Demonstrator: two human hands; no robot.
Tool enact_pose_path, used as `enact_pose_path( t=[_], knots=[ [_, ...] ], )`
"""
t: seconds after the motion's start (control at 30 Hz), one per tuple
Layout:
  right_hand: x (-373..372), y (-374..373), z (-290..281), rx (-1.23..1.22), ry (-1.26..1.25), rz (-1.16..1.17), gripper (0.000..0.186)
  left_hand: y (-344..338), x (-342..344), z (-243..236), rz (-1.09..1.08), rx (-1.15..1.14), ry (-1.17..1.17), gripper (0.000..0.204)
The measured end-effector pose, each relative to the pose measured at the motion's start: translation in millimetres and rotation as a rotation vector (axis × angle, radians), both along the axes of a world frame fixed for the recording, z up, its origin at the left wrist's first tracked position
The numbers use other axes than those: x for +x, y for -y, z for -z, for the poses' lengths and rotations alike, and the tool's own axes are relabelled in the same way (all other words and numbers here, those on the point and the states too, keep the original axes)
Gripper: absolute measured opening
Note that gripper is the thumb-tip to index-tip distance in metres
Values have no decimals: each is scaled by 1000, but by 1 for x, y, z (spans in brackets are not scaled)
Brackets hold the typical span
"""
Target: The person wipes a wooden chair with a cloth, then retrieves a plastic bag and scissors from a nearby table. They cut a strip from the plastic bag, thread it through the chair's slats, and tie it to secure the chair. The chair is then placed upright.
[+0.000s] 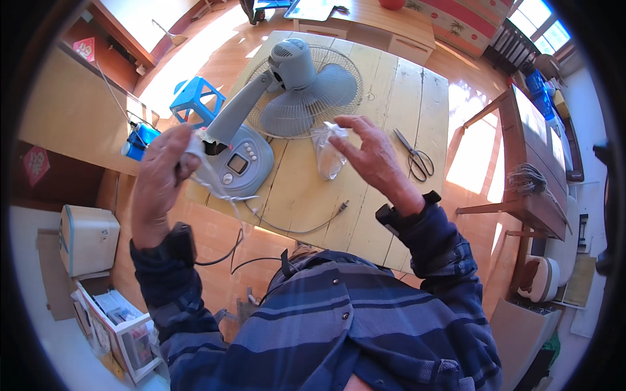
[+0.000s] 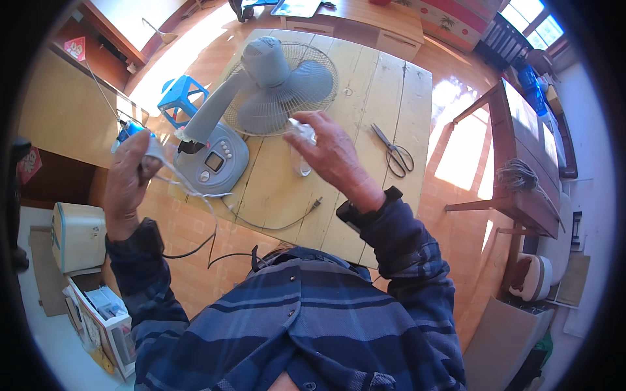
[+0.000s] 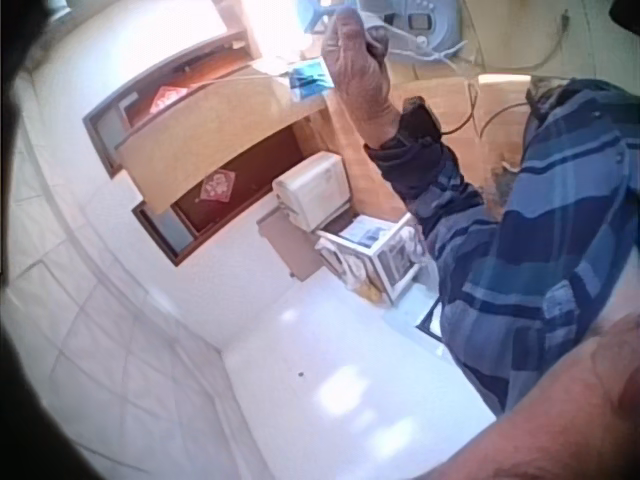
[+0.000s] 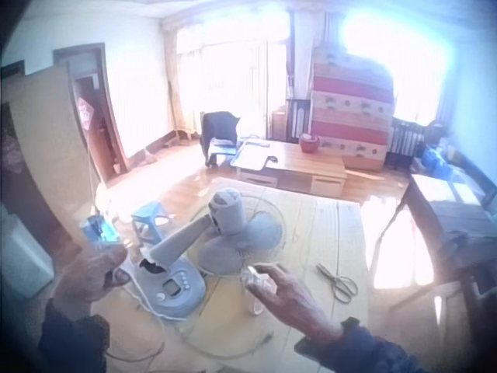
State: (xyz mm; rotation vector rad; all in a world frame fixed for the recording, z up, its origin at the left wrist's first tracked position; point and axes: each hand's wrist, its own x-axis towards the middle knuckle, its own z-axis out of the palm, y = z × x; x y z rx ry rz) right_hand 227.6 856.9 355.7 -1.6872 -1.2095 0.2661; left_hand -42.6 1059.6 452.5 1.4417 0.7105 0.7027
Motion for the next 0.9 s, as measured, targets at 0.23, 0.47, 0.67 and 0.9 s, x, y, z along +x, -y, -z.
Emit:
enact_pose_path(
  t=[0.23, 0.47, 0.67, 0.9],
  knots=[
    [-80, -44, 25, -8, -736, -487, 50, 14, 108, 27, 460, -356, 226, 32],
    [-90, 76, 64, -124, -746, 128, 27, -86, 146, 85, 435, -804, 515, 42],
    [-131, 165, 88, -142, -709, 632, 32, -70, 169, 146, 135, -954, 402, 44],
    [-166, 240, 89, -67, -720, 587, 32, 31, 208, 151, 744, -972, 347, 50]
  ],
)
